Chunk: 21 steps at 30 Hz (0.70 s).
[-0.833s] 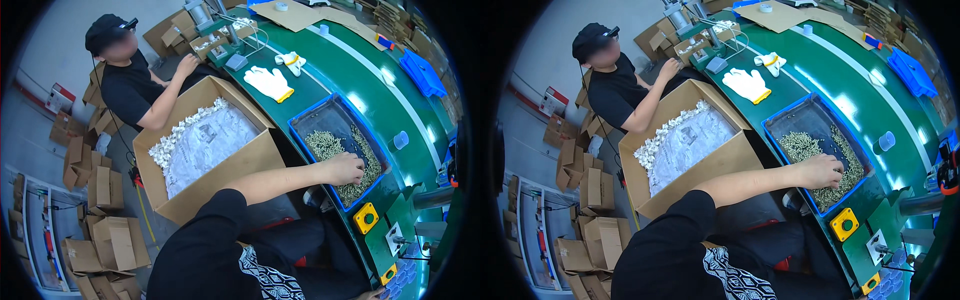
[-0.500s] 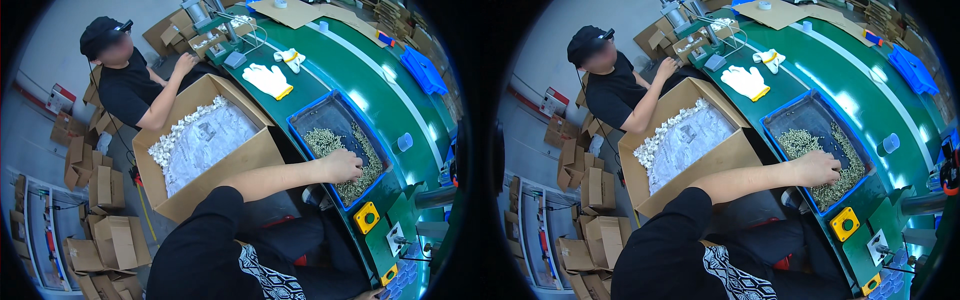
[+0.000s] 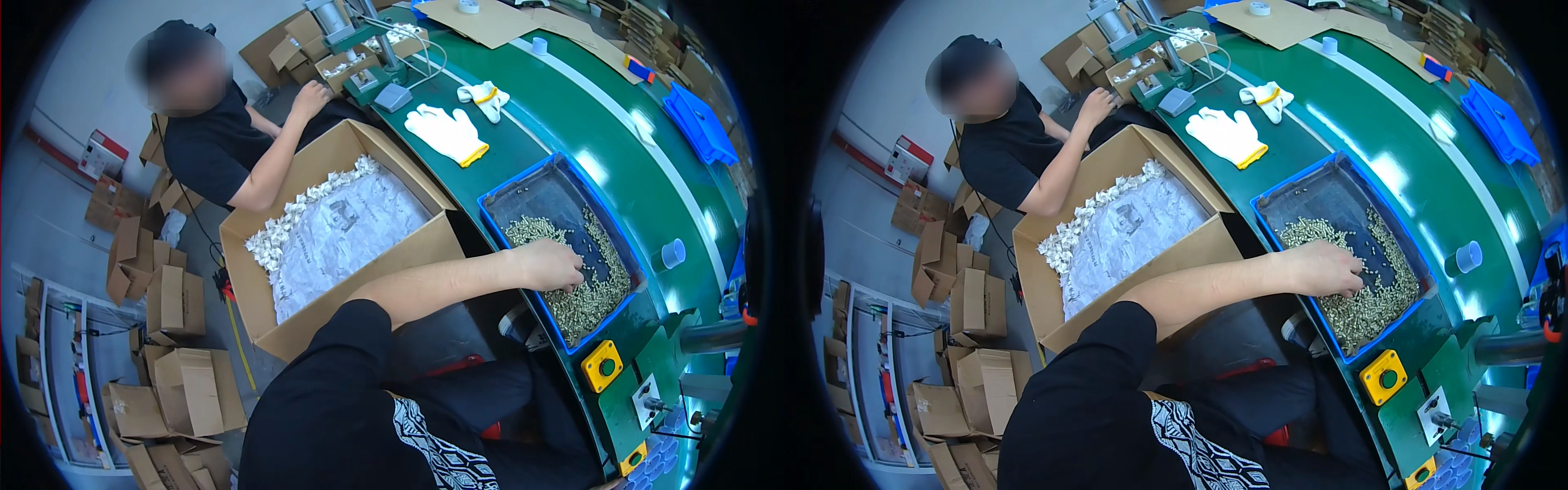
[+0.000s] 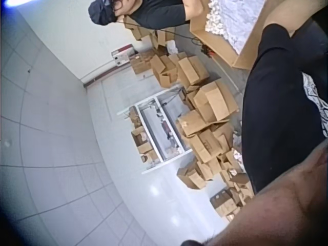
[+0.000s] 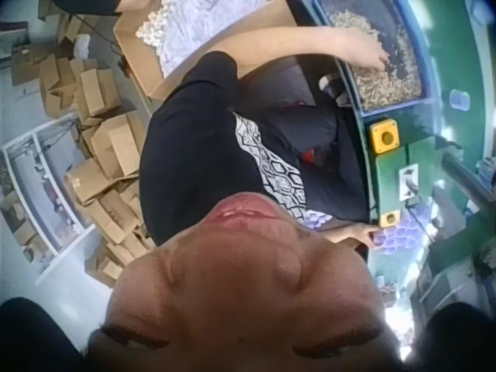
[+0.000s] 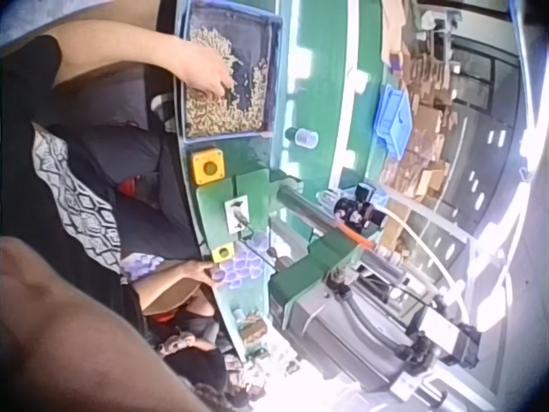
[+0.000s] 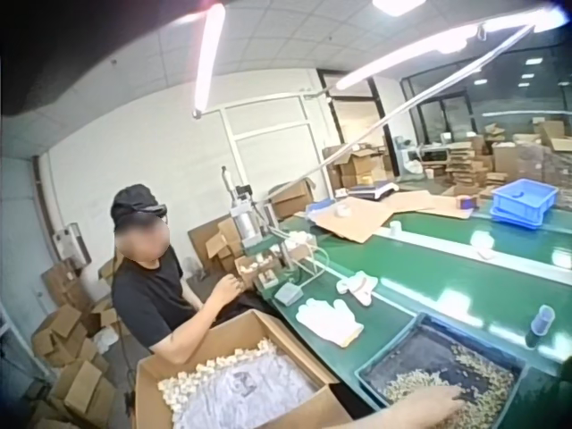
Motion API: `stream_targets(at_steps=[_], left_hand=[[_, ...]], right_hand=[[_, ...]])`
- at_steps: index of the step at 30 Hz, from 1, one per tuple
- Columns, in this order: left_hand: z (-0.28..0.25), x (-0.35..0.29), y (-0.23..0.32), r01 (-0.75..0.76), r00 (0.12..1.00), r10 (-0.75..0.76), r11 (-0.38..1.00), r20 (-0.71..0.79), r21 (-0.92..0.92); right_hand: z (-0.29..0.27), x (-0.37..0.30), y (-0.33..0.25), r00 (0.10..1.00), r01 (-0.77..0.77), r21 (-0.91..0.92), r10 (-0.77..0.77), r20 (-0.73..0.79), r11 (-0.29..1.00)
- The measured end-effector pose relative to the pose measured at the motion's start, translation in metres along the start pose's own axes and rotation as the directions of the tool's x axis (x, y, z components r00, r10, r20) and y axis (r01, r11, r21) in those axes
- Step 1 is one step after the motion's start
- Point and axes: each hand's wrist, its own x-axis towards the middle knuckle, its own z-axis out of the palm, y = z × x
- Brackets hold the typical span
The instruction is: The person is using a manual or semi-automatic press to assemble components into small blue containers at a manufacturing station.
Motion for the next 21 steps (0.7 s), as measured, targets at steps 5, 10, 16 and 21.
stream_targets(at_steps=[5,10,16,21], left_hand=[[-0.007,-0.012,-0.02,0.018,1.0,-0.017,0.997,0.018,-0.072],[-0.009,-0.012,-0.019,0.041,0.999,-0.035,0.983,0.038,-0.177],[-0.008,-0.013,-0.018,0.05,0.999,-0.047,0.963,0.017,-0.265],[-0.007,-0.013,-0.017,0.068,0.995,-0.048,0.972,0.092,-0.225]], right_hand=[[0.002,-0.005,0.006,0.994,-0.092,0.024,0.093,-0.063,0.995],[-0.001,-0.011,0.034,0.98,-0.199,-0.109,0.195,-0.049,0.974],[-0.009,-0.019,0.093,0.974,-0.228,-0.145,0.225,-0.038,0.963],[-0.003,-0.024,0.089,0.974,-0.227,-0.139,0.227,-0.02,0.964]])
